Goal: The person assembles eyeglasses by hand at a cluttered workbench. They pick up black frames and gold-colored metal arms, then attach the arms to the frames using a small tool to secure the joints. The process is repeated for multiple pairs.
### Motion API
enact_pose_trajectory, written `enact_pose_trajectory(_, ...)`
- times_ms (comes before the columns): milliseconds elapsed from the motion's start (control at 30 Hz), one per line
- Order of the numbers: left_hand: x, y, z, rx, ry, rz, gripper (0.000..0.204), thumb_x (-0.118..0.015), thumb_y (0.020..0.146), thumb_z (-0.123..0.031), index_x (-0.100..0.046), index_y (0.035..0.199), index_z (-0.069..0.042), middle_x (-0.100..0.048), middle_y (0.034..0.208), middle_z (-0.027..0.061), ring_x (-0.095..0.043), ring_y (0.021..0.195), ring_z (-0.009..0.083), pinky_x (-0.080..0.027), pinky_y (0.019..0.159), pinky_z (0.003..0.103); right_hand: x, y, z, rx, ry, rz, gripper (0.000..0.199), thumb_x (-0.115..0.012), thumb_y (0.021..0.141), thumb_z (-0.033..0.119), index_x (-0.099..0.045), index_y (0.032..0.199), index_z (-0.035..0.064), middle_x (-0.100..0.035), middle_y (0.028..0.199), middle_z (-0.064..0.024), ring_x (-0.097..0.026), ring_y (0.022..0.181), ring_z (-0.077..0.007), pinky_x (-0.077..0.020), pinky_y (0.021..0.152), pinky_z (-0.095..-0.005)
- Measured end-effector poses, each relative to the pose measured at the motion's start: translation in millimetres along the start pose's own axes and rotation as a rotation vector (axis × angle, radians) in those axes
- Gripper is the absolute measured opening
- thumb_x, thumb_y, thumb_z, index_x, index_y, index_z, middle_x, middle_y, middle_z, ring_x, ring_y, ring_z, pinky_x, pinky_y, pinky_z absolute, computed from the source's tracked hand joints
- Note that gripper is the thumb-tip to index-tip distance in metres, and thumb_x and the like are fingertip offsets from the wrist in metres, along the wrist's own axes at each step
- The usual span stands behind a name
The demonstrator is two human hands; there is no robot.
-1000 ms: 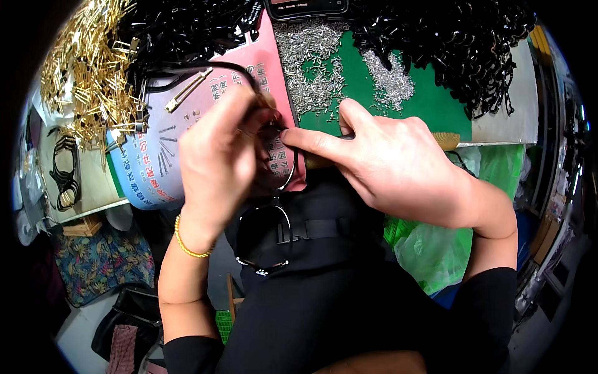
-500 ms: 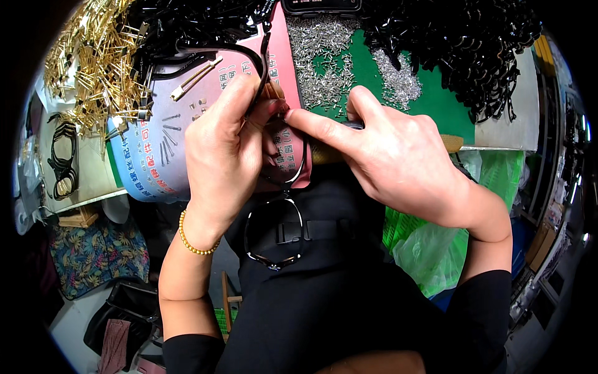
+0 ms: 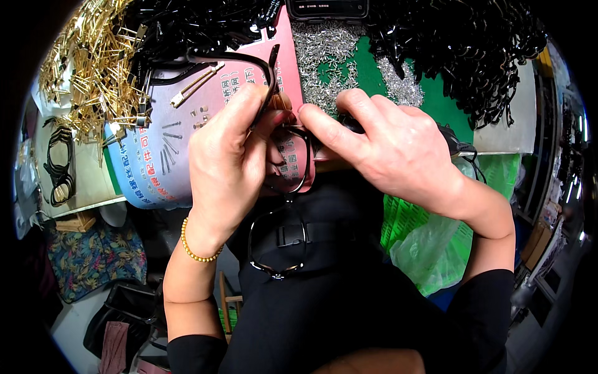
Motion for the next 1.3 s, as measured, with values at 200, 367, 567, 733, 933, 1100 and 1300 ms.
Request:
enact_pose_trajectory(200, -2, -4, 0, 0.012, -0.020, 0.031, 0.014, -0.062, 0.093, 0.006, -0.065, 0.105, -0.001, -0.068, 0.079, 0.0065, -0.062, 0.055, 0.0112, -0.049, 0.052, 0.027, 2, 2, 1, -0.074, 0.048, 0.067, 0.049, -0.072, 0.084, 0.037, -0.061, 0.128, 0.0180, -0.054, 0.092, -0.0022, -0.059, 0.069, -0.0157, -0.0507, 0.056, -0.0306)
enact_pose_trajectory(367, 7, 23, -7, -0.022, -0.059, -0.061, 0.021, -0.050, 0.105, 0.000, -0.062, 0.122, 0.003, -0.071, 0.111, 0.0090, -0.064, 0.075, 0.0065, -0.053, 0.064, 0.021, 23, -11, -22, -0.285, 0.180, 0.166, 0.036, -0.069, 0.089, 0.010, -0.058, 0.122, 0.0160, -0.054, 0.094, -0.0070, -0.064, 0.074, -0.0259, -0.0522, 0.059, -0.0381)
enact_pose_trajectory(567, 41, 30, -21, -0.416, -0.074, -0.575, 0.036, -0.047, 0.109, -0.014, -0.054, 0.138, 0.005, -0.066, 0.122, 0.0114, -0.068, 0.076, 0.0099, -0.053, 0.064, 0.021, 26, -41, -25, -0.383, 0.268, 0.308, 0.050, -0.068, 0.090, 0.012, -0.059, 0.137, 0.0277, -0.052, 0.092, -0.0065, -0.063, 0.066, -0.0234, -0.0502, 0.052, -0.0366)
enact_pose_trajectory(733, 47, -6, 1, -0.049, -0.594, -0.440, 0.058, -0.040, 0.109, -0.048, -0.052, 0.134, 0.003, -0.037, 0.074, -0.0037, -0.027, 0.056, 0.0021, -0.022, 0.042, 0.018, 21, -50, -21, -0.346, 0.204, 0.280, 0.054, -0.066, 0.083, 0.009, -0.062, 0.134, 0.0257, -0.053, 0.091, -0.0093, -0.063, 0.065, -0.0208, -0.0505, 0.049, -0.0333)
enact_pose_trajectory(933, 63, -26, 7, -0.157, -0.241, -0.499, 0.046, -0.046, 0.110, -0.033, -0.056, 0.126, 0.009, -0.059, 0.101, 0.0077, -0.047, 0.069, 0.0092, -0.042, 0.065, 0.022, 16, -46, -22, -0.315, 0.171, 0.300, 0.054, -0.067, 0.085, 0.011, -0.062, 0.136, 0.0275, -0.051, 0.090, -0.0082, -0.060, 0.060, -0.0197, -0.0468, 0.045, -0.0332)
enact_pose_trajectory(1100, 81, -54, 16, -0.139, -0.078, -0.761, 0.028, -0.057, 0.105, -0.012, -0.061, 0.124, 0.009, -0.068, 0.115, 0.0153, -0.065, 0.100, 0.0204, -0.049, 0.101, 0.038, 16, -43, -18, -0.277, 0.144, 0.253, 0.066, -0.066, 0.075, 0.006, -0.061, 0.138, 0.0271, -0.054, 0.092, -0.0094, -0.054, 0.054, -0.0167, -0.0465, 0.044, -0.0301)
enact_pose_trajectory(1300, 53, -48, -2, -0.272, 0.631, -0.276, 0.016, -0.066, 0.090, 0.009, -0.071, 0.105, 0.004, -0.073, 0.094, 0.0091, -0.066, 0.090, 0.0215, -0.047, 0.099, 0.038, 19, -44, -18, -0.311, 0.167, 0.361, 0.067, -0.065, 0.085, 0.005, -0.056, 0.145, 0.0322, -0.053, 0.089, -0.0073, -0.063, 0.064, -0.0212, -0.0515, 0.048, -0.0325)
Point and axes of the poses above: each hand's wrist, its own y-axis towards the middle knuckle, its own x-axis out of the back of the hand, z = x × y, the point moved 6 cm from there along y, towards the middle knuckle
